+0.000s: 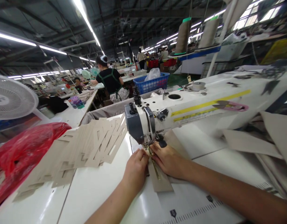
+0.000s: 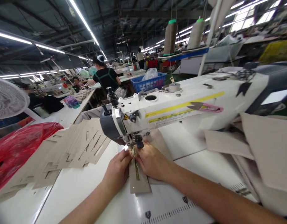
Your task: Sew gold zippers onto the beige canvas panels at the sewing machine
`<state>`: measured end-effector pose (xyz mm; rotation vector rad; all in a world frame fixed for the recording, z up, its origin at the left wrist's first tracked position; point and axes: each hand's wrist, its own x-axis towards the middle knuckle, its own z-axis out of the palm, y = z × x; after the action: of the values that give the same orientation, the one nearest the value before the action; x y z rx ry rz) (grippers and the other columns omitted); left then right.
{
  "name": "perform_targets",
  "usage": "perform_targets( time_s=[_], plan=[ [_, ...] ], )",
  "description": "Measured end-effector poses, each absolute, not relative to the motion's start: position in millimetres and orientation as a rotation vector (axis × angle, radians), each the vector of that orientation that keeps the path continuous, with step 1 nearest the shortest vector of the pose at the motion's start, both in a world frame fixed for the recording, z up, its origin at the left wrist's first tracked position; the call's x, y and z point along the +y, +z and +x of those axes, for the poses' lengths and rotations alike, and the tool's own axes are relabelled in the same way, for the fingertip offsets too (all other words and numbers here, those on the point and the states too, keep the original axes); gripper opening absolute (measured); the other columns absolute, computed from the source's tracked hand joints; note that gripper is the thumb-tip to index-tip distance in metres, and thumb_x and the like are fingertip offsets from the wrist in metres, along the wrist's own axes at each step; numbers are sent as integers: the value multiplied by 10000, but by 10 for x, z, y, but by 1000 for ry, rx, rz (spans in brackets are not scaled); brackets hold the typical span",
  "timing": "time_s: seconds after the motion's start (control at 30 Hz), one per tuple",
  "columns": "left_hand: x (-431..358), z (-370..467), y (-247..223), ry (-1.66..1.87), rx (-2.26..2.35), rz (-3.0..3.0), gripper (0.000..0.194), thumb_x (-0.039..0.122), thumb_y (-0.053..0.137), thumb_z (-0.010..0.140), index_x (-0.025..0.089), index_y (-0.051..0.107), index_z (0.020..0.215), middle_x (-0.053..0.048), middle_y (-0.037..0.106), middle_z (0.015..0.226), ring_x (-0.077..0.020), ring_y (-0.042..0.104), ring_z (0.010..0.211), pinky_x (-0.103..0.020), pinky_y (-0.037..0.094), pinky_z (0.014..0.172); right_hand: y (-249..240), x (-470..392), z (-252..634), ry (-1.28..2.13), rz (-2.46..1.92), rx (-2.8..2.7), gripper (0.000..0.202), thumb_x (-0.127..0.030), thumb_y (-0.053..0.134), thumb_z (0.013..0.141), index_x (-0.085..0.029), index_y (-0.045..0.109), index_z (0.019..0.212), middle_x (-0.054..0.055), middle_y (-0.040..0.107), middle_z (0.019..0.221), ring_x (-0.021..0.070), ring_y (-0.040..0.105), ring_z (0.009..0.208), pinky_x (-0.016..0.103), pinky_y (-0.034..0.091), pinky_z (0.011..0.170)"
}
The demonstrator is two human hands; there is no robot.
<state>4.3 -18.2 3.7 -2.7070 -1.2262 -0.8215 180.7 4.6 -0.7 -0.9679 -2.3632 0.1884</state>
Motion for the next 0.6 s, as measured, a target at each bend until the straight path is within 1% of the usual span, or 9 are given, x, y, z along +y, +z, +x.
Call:
perform_targets(
  time_s=[0.1,0.2,0.3,0.47,0.6],
  plan=[
    [-118,35,24,-793,-1294,-2700,234,72,419,837,141,611,952,-98,589,899,-216,588,832,-339,541,700,20,114,1803,201,-981,-2357,191,-153,397,865,-148,559,966,119,628,1005,243,590,930,400,459,864],
    [-85,31,23,-783,-1319,-2683,243,78,408,843,144,618,946,-86,579,872,-202,585,789,-321,534,671,25,163,1795,166,-1008,-2355,184,-167,411,863,-172,585,925,101,644,1006,235,597,930,375,448,865],
    [-127,30,23,-785,-1311,-2682,243,72,418,829,149,614,951,-85,586,886,-202,586,796,-324,538,685,24,164,1777,153,-1062,-2350,163,-172,450,849,-174,607,888,87,660,975,217,608,888,337,448,850],
    [-277,41,15,-878,-1219,-2666,242,57,432,834,135,596,994,-121,612,993,-230,591,894,-367,547,770,57,79,1726,119,-1302,-2271,160,-185,490,837,-155,634,900,88,668,938,228,603,885,323,444,816],
    [-304,58,52,-824,-1183,-2655,227,39,446,817,124,604,957,-126,622,972,-235,595,873,-384,553,772,112,58,1676,126,-1474,-2223,137,-204,545,810,-156,650,883,80,678,902,224,611,862,297,437,794]
  ],
)
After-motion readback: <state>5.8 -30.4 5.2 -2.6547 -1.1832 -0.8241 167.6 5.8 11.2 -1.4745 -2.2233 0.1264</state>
